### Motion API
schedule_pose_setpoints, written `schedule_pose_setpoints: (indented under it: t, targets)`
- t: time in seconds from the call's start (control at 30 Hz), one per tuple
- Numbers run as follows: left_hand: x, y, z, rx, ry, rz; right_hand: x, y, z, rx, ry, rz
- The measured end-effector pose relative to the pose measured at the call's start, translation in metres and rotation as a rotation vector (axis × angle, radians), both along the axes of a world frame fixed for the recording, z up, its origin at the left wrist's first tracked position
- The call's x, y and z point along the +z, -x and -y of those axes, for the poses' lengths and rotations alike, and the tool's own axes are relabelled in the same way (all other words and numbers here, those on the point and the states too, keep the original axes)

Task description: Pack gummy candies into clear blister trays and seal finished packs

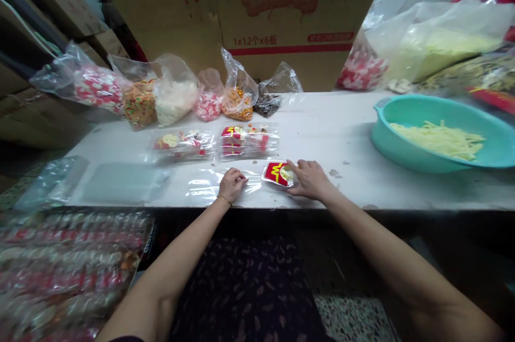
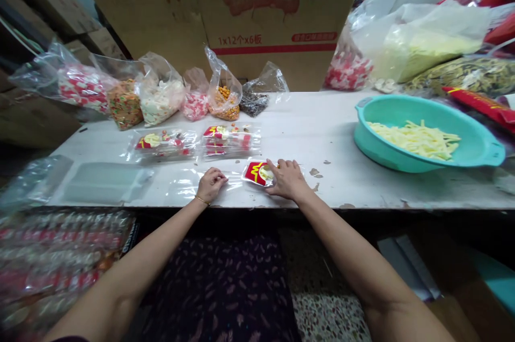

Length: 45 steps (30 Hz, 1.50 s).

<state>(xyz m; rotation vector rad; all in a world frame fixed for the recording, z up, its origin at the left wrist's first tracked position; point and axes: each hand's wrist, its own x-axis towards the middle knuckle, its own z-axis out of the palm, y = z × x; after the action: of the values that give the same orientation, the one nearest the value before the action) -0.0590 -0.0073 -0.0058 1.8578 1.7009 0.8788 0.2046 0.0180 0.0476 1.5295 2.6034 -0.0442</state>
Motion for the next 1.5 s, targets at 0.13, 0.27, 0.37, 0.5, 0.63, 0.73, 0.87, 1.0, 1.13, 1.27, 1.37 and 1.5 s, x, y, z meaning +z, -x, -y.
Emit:
schedule_pose_setpoints:
  t: [0.13,0.27,0.37,0.5,0.63,0.73,0.87,1.0,1.13,1.27,1.37,1.5]
  targets:
    - [0.004,-0.01,0.008,-0.016,-0.014,0.126,-0.002,0.016,0.006,-0.014,0.006,-0.018]
    - [0.002,-0.013,0.009,0.019,0.023,0.128,-0.005,0.029,0.018,0.089,0.03,-0.038]
    - [-0.002,-0.008,0.004,0.114,0.049,0.037,-0.006,0.034,0.023,0.11,0.06,-0.033]
    - [0.0,-0.002,-0.007,0.208,0.176,-0.145,-0.004,0.035,0.022,0.107,0.061,-0.021]
    - [0.004,-0.004,-0.014,0.239,0.338,-0.177,-0.002,0.038,0.018,0.147,0.059,-0.011]
    - [0.003,-0.008,-0.015,0.29,0.34,-0.135,-0.003,0.041,0.019,0.191,0.053,-0.016]
    - [-0.001,-0.01,-0.014,0.376,0.326,-0.05,-0.005,0.043,0.026,0.235,0.011,-0.024]
    - [-0.003,-0.009,-0.012,0.406,0.317,0.038,-0.003,0.044,0.031,0.277,-0.027,-0.001]
    - [-0.004,-0.006,-0.01,0.387,0.305,0.1,0.002,0.046,0.028,0.336,-0.008,0.013]
    - [-0.004,-0.001,-0.009,0.263,0.308,0.189,0.005,0.047,0.021,0.393,0.02,0.01]
    - [0.004,0.007,-0.009,0.108,0.411,0.243,0.002,0.047,0.014,0.423,0.042,0.002]
    - [0.023,0.021,-0.011,-0.179,0.523,0.199,-0.004,0.048,0.004,0.445,0.087,0.019]
